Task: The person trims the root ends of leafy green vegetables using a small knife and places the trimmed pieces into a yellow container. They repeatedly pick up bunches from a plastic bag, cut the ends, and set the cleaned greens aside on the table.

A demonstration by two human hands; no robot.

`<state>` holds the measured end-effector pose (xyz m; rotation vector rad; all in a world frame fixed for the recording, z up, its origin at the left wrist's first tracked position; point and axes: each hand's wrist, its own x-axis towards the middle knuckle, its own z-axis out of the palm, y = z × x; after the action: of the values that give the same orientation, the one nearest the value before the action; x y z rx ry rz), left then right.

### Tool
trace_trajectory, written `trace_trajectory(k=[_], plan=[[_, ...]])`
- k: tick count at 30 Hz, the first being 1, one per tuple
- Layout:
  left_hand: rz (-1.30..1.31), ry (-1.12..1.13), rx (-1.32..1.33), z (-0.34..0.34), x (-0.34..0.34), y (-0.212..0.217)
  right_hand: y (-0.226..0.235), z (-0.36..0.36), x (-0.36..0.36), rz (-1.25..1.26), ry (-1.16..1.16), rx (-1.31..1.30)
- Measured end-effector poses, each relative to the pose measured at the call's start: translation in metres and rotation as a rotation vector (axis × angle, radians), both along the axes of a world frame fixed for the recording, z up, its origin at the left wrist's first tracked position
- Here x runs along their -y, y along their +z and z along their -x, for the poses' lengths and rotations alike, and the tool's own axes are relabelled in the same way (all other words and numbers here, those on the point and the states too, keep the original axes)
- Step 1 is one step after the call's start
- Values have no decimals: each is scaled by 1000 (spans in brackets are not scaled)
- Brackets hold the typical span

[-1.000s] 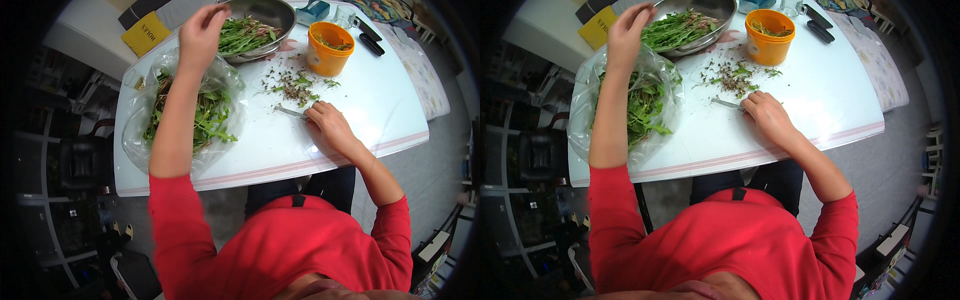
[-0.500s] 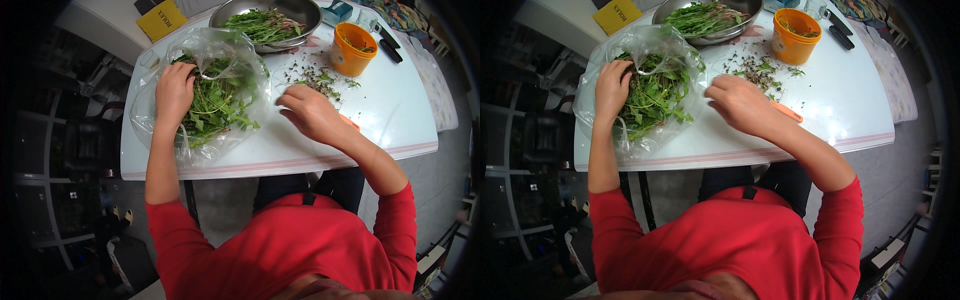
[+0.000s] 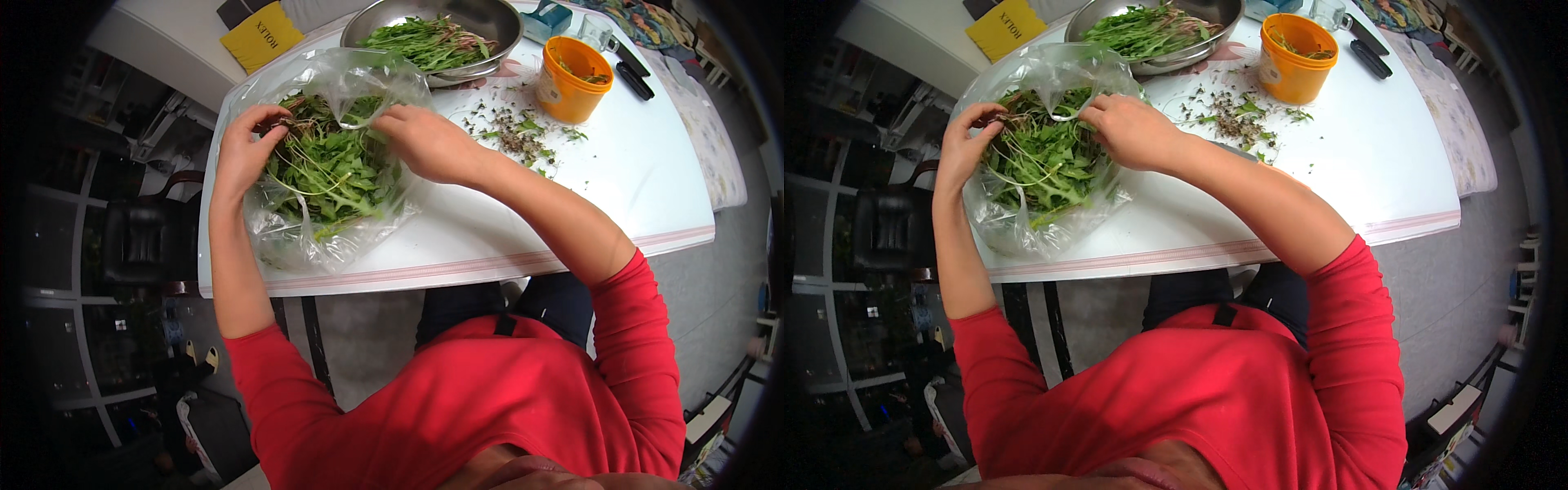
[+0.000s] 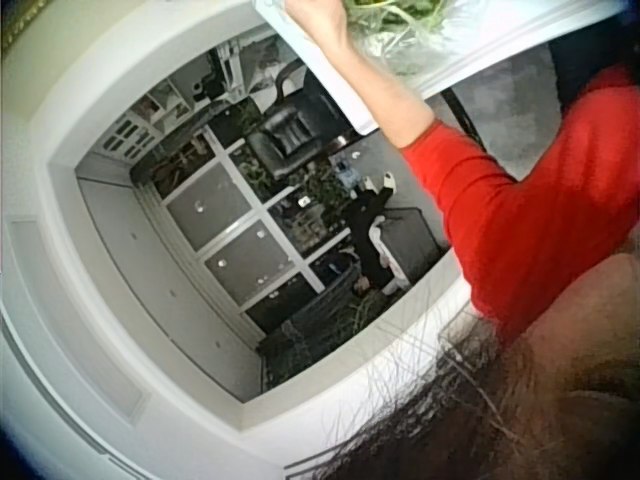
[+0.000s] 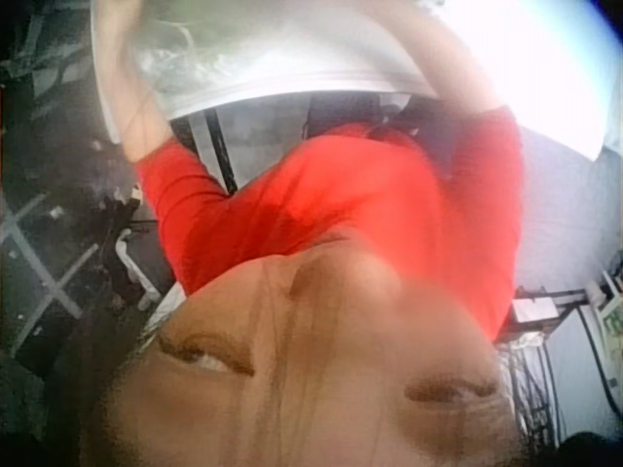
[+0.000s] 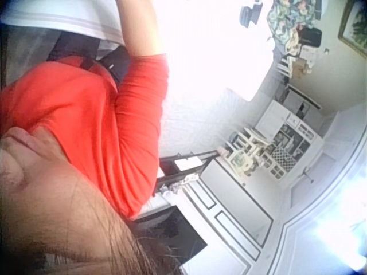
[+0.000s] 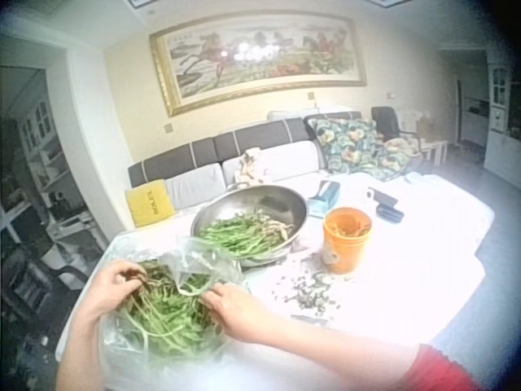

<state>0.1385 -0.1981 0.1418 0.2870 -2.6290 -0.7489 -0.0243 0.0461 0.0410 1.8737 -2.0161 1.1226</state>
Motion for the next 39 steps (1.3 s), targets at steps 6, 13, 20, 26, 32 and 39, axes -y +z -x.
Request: trace_trajectory(k=[6,13,20,26,32,39], plan=[[-46,-72,-135,14,-44,13,33,-18,16,196,55,362],[-255,-224,-11,31,-77,13,33,-9,33,235,142,572],[-195,-194,104,17,-28,-24,17,-3,29,60,47,518],[-21,-63,173,-9,-42,-32,50,21,35,289,12,473],[88,8,167,-15,-46,-29,86,19,31,368,-28,250],[610,-92,-319,-8,-99,-22,73,66,35,222,-74,324]])
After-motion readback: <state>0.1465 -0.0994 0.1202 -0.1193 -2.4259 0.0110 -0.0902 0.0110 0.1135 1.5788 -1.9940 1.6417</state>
